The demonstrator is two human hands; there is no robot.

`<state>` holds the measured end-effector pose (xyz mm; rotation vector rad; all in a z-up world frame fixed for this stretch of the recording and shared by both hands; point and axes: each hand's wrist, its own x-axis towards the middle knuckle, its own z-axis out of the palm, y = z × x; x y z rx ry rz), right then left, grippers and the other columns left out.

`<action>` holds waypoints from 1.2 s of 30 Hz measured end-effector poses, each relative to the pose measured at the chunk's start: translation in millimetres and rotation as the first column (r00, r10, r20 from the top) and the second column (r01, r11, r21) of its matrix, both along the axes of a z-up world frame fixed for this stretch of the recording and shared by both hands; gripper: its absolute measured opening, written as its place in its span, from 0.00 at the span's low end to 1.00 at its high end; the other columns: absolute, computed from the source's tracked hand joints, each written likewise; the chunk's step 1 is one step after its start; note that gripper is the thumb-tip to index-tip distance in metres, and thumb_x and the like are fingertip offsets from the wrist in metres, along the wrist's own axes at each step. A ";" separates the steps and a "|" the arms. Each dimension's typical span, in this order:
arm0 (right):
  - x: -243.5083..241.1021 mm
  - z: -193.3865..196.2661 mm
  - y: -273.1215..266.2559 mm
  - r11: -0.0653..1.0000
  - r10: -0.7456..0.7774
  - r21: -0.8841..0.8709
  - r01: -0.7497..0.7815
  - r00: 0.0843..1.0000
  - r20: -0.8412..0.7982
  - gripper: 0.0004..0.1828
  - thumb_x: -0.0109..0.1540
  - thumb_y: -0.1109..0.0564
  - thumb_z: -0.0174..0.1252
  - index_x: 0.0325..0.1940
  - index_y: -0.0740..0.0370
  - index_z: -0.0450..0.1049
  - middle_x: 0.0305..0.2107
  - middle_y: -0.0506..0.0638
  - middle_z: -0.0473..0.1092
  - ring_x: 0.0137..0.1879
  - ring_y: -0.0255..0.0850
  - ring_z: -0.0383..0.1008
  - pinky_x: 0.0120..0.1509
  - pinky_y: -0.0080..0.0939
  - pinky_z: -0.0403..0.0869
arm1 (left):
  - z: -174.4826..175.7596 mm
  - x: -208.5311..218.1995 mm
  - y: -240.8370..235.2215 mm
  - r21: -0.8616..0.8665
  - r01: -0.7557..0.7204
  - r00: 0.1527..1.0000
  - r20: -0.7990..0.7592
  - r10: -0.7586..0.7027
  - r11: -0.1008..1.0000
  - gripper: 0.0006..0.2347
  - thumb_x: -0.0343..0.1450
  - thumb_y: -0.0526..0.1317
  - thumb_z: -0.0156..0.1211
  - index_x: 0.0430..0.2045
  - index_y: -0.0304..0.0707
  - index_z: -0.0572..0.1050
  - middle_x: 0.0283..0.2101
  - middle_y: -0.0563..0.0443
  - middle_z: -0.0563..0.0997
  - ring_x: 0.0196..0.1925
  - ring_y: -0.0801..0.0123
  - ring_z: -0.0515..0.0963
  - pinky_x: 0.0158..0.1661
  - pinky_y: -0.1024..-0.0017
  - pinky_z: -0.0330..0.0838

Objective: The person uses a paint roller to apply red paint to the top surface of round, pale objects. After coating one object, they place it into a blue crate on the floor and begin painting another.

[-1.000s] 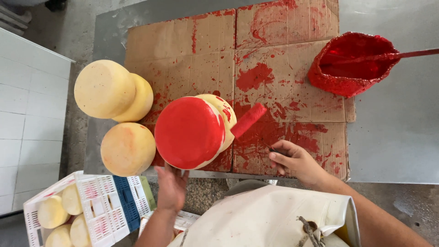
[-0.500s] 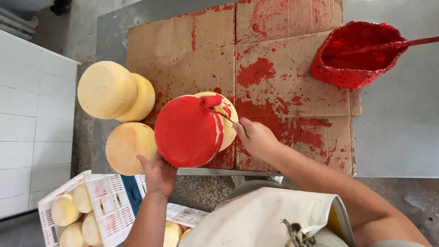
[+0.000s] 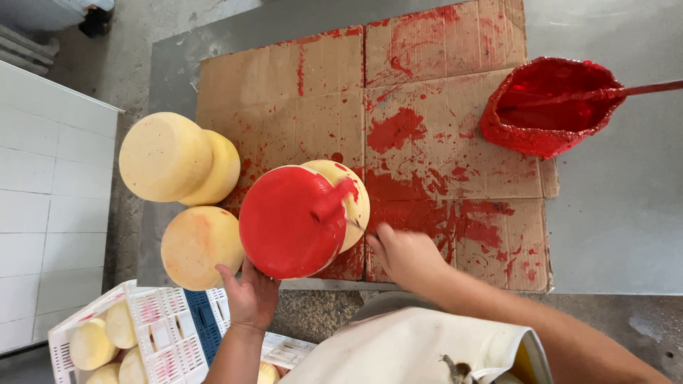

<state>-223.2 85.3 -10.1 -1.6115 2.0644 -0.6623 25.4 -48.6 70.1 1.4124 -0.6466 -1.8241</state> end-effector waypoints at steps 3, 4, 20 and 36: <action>-2.3 14.7 -25.2 1.000 -0.005 0.011 0.005 1.000 0.022 0.20 0.72 0.41 0.42 0.36 0.57 0.65 0.17 0.51 0.72 0.18 0.55 0.70 0.21 0.57 0.66 | -10.3 6.6 5.6 -0.017 0.002 0.999 -0.048 -0.002 1.000 0.40 0.68 0.72 0.20 0.69 0.52 0.64 0.73 0.55 0.68 0.75 0.61 0.64 0.67 0.59 0.59; -2.5 18.7 -32.5 0.999 0.005 0.035 -0.007 0.999 0.047 0.20 0.72 0.41 0.42 0.38 0.57 0.65 0.19 0.52 0.73 0.20 0.54 0.71 0.22 0.56 0.66 | -13.3 8.3 2.9 -0.029 -0.002 0.996 -0.090 -0.001 1.000 0.41 0.68 0.73 0.21 0.69 0.52 0.64 0.73 0.55 0.68 0.75 0.61 0.64 0.67 0.59 0.59; -24.3 28.1 -29.0 0.902 -0.318 0.430 -0.042 0.608 0.727 0.25 0.73 0.42 0.38 0.57 0.56 0.75 0.25 0.46 0.65 0.30 0.35 0.62 0.36 0.39 0.68 | 1.2 -10.9 7.4 0.019 -0.094 0.995 -0.019 0.094 0.995 0.41 0.65 0.73 0.24 0.70 0.55 0.63 0.71 0.52 0.69 0.74 0.58 0.66 0.69 0.56 0.59; -22.8 12.7 -30.0 0.933 -0.244 0.351 -0.081 0.573 0.782 0.26 0.71 0.41 0.37 0.52 0.59 0.76 0.34 0.48 0.74 0.36 0.37 0.69 0.43 0.40 0.71 | -7.6 -5.2 -6.8 0.051 -0.137 0.990 -0.007 0.137 0.989 0.44 0.62 0.76 0.24 0.68 0.54 0.66 0.70 0.54 0.70 0.74 0.60 0.66 0.70 0.56 0.59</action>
